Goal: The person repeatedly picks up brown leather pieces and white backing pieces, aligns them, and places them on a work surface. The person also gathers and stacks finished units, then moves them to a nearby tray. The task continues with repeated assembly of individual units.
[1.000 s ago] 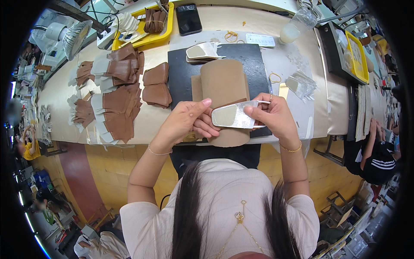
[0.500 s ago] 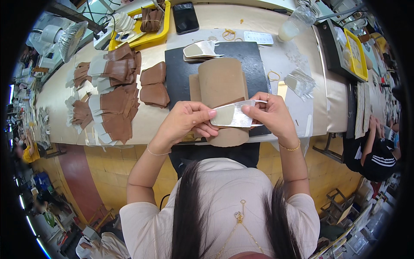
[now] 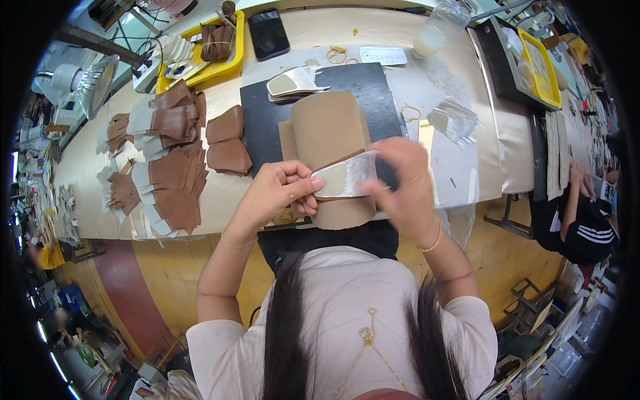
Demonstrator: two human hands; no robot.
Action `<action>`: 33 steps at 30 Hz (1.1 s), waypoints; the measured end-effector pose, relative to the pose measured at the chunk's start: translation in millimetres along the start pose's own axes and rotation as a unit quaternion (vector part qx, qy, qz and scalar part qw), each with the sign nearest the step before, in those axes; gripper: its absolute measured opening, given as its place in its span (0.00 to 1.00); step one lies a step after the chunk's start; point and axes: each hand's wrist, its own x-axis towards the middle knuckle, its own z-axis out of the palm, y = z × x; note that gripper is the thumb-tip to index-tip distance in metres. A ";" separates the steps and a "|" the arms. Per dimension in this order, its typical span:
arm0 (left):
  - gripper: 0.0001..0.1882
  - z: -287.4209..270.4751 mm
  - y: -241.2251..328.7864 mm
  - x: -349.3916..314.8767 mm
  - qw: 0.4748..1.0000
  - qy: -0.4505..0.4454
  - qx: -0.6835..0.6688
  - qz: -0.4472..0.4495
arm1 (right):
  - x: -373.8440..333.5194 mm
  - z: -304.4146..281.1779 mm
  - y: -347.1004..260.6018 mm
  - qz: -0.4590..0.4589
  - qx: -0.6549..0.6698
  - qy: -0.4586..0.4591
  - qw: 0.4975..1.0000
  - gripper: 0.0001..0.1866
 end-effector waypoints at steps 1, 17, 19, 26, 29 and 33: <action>0.09 -0.5 -1.5 0.2 1.000 -0.003 -0.006 0.013 | -1.8 1.0 -8.7 -0.104 -0.063 -0.035 0.992 0.32; 0.14 -3.6 -2.1 4.0 0.992 0.023 0.077 0.095 | -25.8 55.1 22.4 -0.002 0.228 -0.013 0.974 0.51; 0.13 -5.4 1.9 3.6 0.994 0.010 0.099 0.052 | -34.7 54.8 27.9 0.051 0.283 -0.007 0.958 0.52; 0.11 -47.5 40.6 35.1 0.994 -0.012 0.008 0.113 | -37.2 -17.1 109.4 0.160 0.002 0.152 0.975 0.25; 0.11 -76.3 60.9 75.2 0.986 0.078 0.007 0.148 | -27.6 -39.6 153.9 0.150 -0.203 0.225 0.941 0.19; 0.15 -105.4 64.0 109.7 0.970 0.157 0.163 0.088 | -29.2 -47.3 187.3 0.094 -0.385 0.195 0.897 0.20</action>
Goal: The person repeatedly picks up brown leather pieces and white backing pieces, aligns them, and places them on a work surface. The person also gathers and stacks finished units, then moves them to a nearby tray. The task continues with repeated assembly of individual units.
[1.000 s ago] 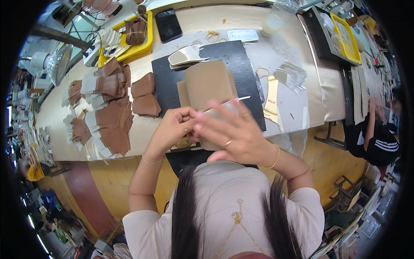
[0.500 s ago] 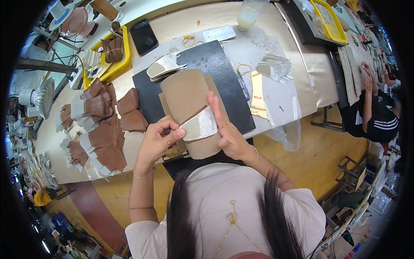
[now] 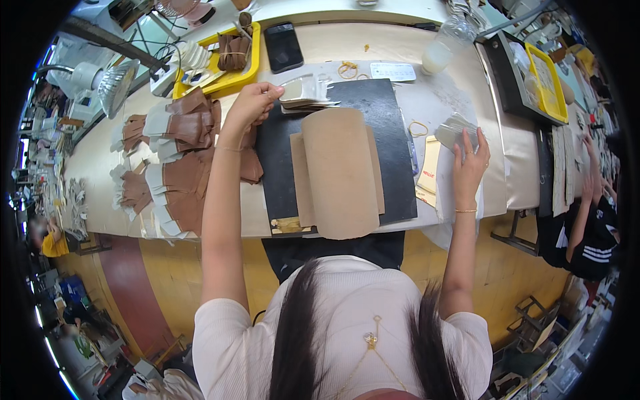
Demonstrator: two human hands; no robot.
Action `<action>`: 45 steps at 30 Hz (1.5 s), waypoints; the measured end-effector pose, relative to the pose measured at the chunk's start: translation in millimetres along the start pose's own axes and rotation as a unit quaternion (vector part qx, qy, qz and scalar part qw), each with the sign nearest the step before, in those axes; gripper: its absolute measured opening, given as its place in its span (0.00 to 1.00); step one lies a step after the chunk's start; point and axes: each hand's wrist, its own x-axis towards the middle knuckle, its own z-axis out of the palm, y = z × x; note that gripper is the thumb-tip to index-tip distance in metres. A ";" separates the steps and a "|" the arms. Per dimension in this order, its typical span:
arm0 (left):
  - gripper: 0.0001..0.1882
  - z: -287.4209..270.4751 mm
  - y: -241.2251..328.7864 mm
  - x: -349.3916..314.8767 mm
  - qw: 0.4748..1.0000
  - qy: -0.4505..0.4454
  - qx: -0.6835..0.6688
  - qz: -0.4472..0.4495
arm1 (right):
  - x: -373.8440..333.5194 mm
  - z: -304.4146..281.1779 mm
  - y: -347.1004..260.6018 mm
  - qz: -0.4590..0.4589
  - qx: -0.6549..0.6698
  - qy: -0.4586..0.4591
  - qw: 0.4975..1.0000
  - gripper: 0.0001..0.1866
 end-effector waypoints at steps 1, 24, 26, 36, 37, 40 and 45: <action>0.16 -3.0 -5.1 2.9 0.997 0.030 0.066 -0.010 | -2.0 2.6 3.5 -0.009 -0.018 -0.012 1.000 0.21; 0.08 -19.7 -102.2 -125.2 0.901 0.351 0.241 0.085 | -1.8 -1.0 14.2 0.000 0.101 -0.132 0.986 0.12; 0.08 -25.8 -98.5 -123.4 0.922 0.326 0.206 0.030 | 1.0 -4.2 16.5 0.041 0.188 -0.168 0.967 0.09; 0.05 -28.9 -55.9 -139.3 0.990 0.137 -0.026 -0.018 | 9.5 -26.8 43.5 0.087 0.357 -0.362 0.857 0.08; 0.05 -30.9 -45.7 -148.7 0.989 0.117 -0.092 -0.025 | 9.3 -27.2 43.9 0.121 0.353 -0.371 0.850 0.08; 0.07 -19.8 -15.8 -166.0 0.979 0.050 -0.188 0.059 | 11.3 -29.8 34.7 0.179 0.393 -0.366 0.825 0.10; 0.08 45.3 11.9 -168.4 0.949 -0.081 -0.291 0.090 | 19.2 -48.7 -21.6 0.198 0.542 -0.245 0.779 0.14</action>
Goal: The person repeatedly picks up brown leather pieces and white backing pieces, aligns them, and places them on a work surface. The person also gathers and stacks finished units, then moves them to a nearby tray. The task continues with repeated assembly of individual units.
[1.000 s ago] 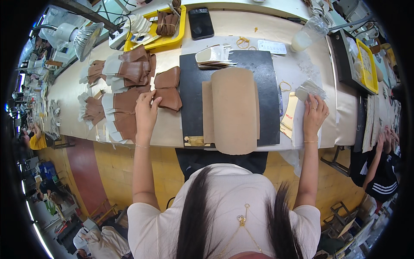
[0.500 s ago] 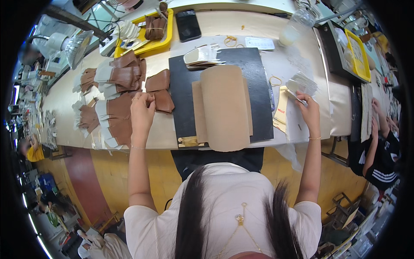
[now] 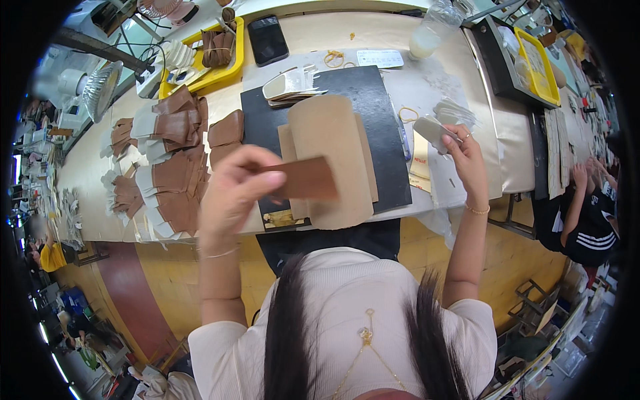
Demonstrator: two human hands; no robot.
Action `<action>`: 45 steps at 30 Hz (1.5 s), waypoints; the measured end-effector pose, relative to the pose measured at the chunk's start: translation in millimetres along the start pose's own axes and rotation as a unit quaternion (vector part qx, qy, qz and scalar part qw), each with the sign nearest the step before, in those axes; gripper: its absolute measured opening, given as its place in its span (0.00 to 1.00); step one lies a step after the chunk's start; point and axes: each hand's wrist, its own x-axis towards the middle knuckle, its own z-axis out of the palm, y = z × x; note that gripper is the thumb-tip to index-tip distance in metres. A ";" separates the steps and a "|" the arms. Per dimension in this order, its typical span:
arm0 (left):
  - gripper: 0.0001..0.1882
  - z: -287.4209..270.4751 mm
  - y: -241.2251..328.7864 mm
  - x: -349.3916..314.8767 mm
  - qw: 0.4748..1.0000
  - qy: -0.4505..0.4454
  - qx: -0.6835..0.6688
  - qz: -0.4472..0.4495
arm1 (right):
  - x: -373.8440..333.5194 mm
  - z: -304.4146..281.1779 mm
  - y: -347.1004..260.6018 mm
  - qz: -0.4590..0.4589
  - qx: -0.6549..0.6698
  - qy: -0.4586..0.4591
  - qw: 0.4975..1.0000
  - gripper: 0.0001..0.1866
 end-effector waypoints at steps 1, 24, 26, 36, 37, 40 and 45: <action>0.07 14.6 -11.5 6.3 0.999 0.005 0.012 -0.030 | -3.8 11.7 -11.2 -0.006 0.009 0.016 1.000 0.14; 0.26 19.1 -36.0 18.7 0.988 0.000 0.061 -0.144 | -35.6 137.2 -76.1 0.094 0.046 -0.125 0.987 0.09; 0.26 18.8 -36.5 19.2 0.988 -0.001 0.057 -0.145 | -35.5 137.9 -75.1 0.092 0.040 -0.123 0.987 0.10; 0.14 15.1 -38.4 18.1 0.987 -0.009 0.036 -0.157 | -36.4 139.4 -75.8 0.085 0.018 -0.118 0.989 0.10; 0.13 14.9 -38.7 17.9 0.986 -0.007 0.039 -0.160 | -37.1 138.9 -73.9 0.082 0.017 -0.115 0.990 0.10; 0.12 14.0 -40.1 18.1 0.985 -0.004 0.044 -0.169 | -37.6 138.4 -61.1 0.048 -0.002 -0.116 0.992 0.14; 0.13 12.4 -42.6 18.7 0.983 0.003 0.054 -0.176 | -29.9 138.1 -36.4 0.088 0.046 -0.124 0.987 0.23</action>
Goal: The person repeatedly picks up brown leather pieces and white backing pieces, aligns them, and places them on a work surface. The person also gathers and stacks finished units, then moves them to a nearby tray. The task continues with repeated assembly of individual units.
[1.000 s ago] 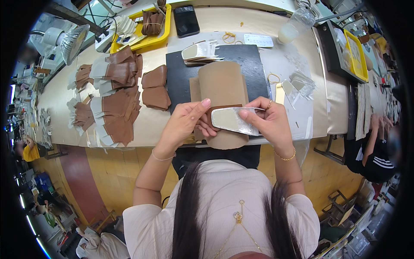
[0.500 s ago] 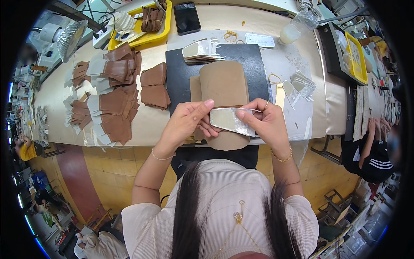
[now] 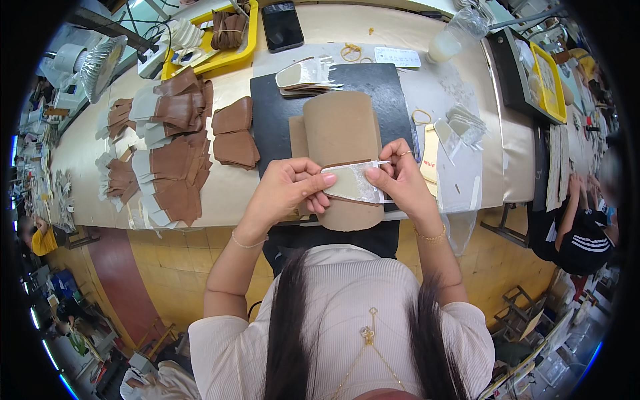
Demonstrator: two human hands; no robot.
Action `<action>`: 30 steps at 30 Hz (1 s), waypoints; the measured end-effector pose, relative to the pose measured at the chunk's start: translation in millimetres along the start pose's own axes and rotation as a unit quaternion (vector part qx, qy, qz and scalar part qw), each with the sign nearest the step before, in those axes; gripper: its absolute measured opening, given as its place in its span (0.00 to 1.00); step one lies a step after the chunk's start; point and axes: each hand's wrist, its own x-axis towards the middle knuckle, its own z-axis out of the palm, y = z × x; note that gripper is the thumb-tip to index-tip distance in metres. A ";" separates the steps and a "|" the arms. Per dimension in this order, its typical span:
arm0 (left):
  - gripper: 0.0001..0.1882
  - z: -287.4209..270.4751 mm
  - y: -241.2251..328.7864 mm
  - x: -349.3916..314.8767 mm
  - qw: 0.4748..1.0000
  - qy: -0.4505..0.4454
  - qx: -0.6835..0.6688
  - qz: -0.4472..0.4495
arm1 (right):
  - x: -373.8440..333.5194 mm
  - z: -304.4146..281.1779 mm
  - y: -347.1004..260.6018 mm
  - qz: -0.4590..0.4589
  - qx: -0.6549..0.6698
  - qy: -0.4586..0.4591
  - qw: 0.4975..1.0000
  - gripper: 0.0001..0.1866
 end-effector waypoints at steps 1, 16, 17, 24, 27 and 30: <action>0.13 0.1 -0.4 0.5 1.000 -0.002 0.000 0.001 | 0.5 -0.4 -0.7 0.051 0.025 0.007 0.998 0.24; 0.09 -4.4 -7.6 5.1 0.999 -0.014 0.013 0.031 | -15.1 20.5 -14.3 -0.357 -0.312 -0.117 0.873 0.44; 0.09 -5.2 -7.0 5.6 0.999 -0.016 0.017 0.027 | -15.9 20.7 -7.5 -0.352 -0.252 -0.085 0.898 0.44; 0.10 -9.9 -4.6 5.9 0.999 -0.035 0.015 0.030 | -31.1 15.5 32.3 -0.248 -0.101 -0.039 0.963 0.50; 0.10 -19.2 0.9 15.0 0.993 -0.093 -0.071 -0.001 | -30.7 -20.0 48.2 -0.242 -0.048 0.038 0.968 0.43; 0.10 -39.7 18.5 37.9 0.990 -0.075 -0.083 0.091 | -16.6 -77.7 60.9 -0.137 -0.189 0.313 0.921 0.30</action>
